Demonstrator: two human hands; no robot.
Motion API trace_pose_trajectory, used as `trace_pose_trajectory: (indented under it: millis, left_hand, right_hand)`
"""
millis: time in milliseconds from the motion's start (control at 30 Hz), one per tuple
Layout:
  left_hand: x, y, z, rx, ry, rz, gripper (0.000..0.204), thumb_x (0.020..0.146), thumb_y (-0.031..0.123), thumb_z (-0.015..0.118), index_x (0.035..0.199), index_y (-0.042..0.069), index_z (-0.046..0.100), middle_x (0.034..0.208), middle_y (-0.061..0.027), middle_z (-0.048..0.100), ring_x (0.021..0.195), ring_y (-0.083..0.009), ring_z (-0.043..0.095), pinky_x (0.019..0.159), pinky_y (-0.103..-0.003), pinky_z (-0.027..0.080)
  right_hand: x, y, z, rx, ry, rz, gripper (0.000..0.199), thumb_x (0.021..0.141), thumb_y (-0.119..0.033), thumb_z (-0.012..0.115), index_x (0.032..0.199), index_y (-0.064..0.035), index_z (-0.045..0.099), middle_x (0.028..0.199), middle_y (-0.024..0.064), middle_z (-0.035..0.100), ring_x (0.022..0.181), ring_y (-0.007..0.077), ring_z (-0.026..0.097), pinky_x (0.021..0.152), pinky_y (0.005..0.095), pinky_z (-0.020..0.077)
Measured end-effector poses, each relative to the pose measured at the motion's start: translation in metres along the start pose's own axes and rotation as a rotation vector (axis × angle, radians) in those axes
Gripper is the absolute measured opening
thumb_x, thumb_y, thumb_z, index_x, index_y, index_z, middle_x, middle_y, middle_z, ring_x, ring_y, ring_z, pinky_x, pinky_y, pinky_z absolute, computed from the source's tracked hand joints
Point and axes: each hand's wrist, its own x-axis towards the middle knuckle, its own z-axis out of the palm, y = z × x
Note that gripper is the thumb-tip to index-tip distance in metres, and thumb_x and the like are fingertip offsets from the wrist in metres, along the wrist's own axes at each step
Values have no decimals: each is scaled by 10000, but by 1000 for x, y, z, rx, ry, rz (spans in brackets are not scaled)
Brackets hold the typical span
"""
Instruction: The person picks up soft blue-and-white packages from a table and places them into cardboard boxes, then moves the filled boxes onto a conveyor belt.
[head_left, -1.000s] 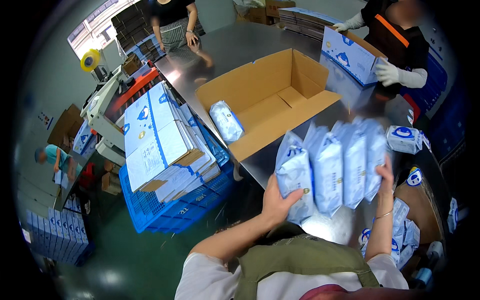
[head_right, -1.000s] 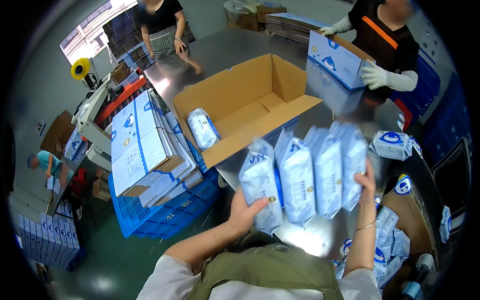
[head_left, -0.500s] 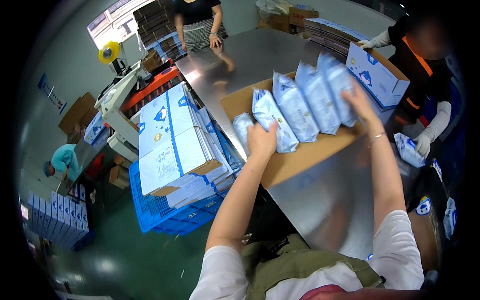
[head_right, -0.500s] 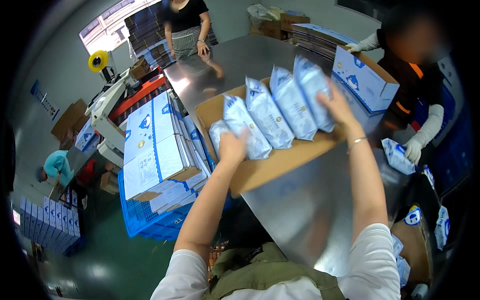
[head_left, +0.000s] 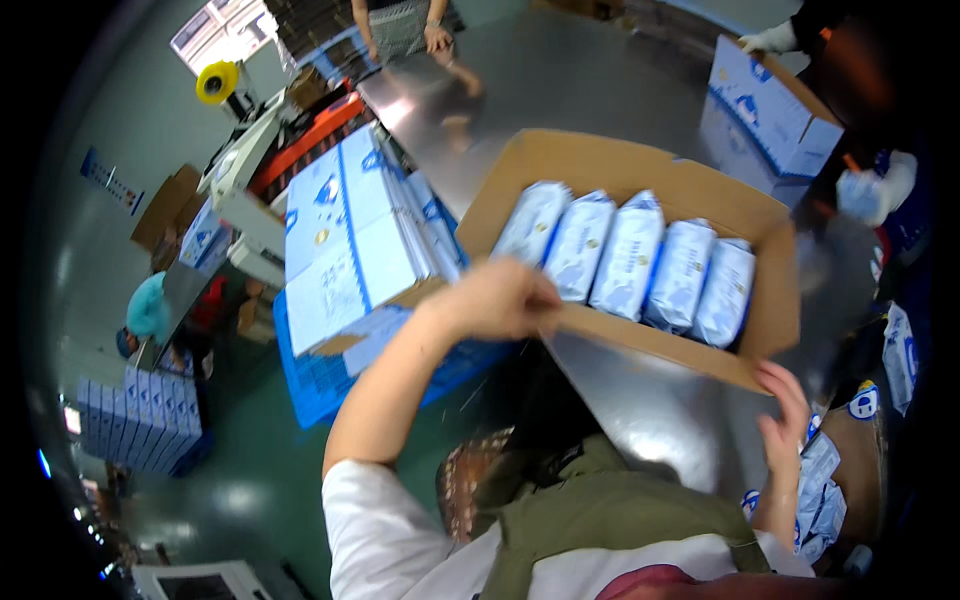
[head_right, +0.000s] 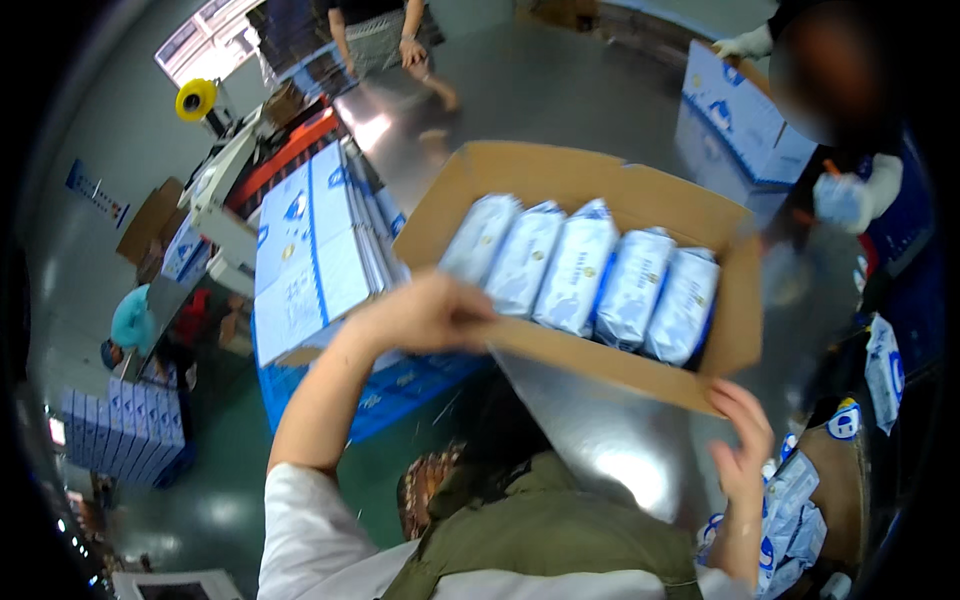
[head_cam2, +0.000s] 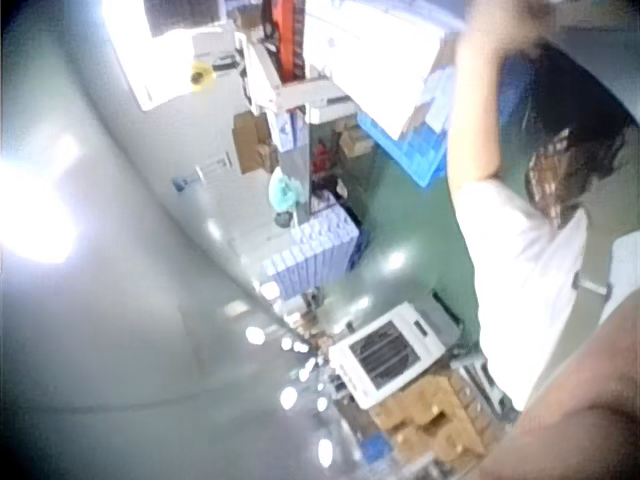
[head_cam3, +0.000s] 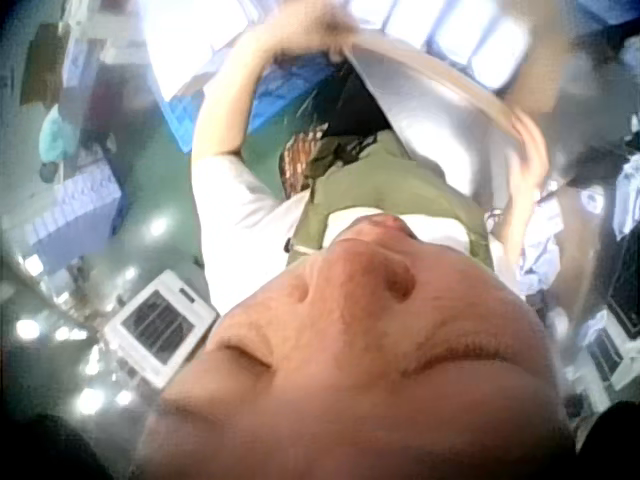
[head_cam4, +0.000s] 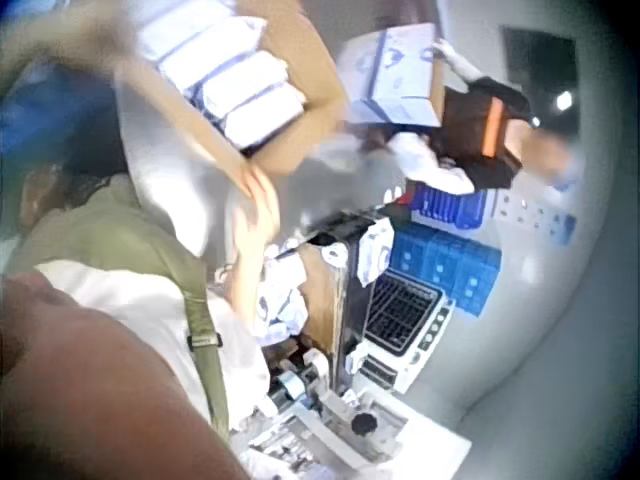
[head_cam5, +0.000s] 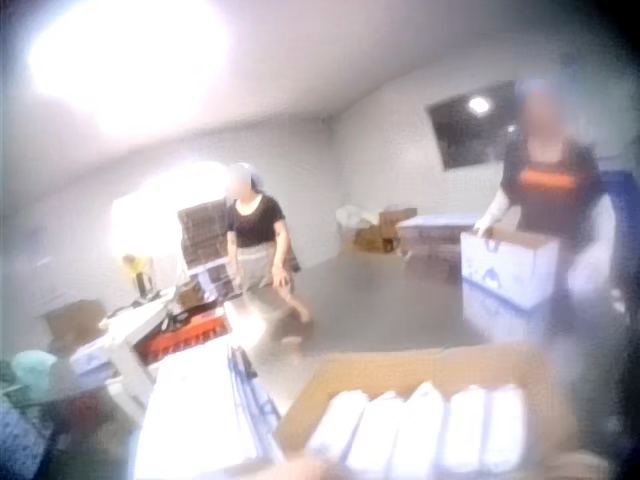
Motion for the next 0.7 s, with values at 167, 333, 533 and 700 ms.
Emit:
trace_pose_trajectory:
  millis: [167, 333, 533, 700]
  left_hand:
    - [75, -24, 15, 423, 766, 260, 430, 690, 221, 787, 1069, 59, 667, 1188, -154, 592, 1146, -329, 527, 978, -428, 410]
    - [43, -53, 23, 331, 956, 422, 504, 664, 126, 786, 1134, 57, 617, 1309, -183, 510, 1221, -363, 475, 1021, -447, 391]
    - [-135, -226, -25, 230, 1327, -945, 822, 569, 361, 879, 1171, -77, 530, 1226, -264, 542, 1172, -396, 496, 983, -439, 418]
    - [-218, -324, 1, -172, 871, -1398, 962, 605, 704, 732, 1204, -39, 607, 1228, -238, 598, 1183, -386, 542, 1022, -434, 385]
  right_hand:
    - [-32, -6, 77, 177, 675, -20, 795, 836, -369, 650, 1428, 28, 298, 1466, 156, 342, 1331, 282, 353, 1114, 395, 242]
    - [-21, 49, 158, 480, 775, 232, 742, 852, -103, 614, 1448, 62, 205, 1475, 176, 276, 1328, 277, 304, 1127, 390, 185]
    - [103, 14, 205, 484, 809, 66, 746, 877, -85, 595, 1466, 50, 157, 1508, 181, 215, 1375, 277, 241, 1142, 398, 142]
    - [318, 13, 239, 574, 323, -28, 1062, 716, -202, 731, 1502, 6, 49, 1575, 172, 54, 1456, 274, 46, 1168, 361, 55]
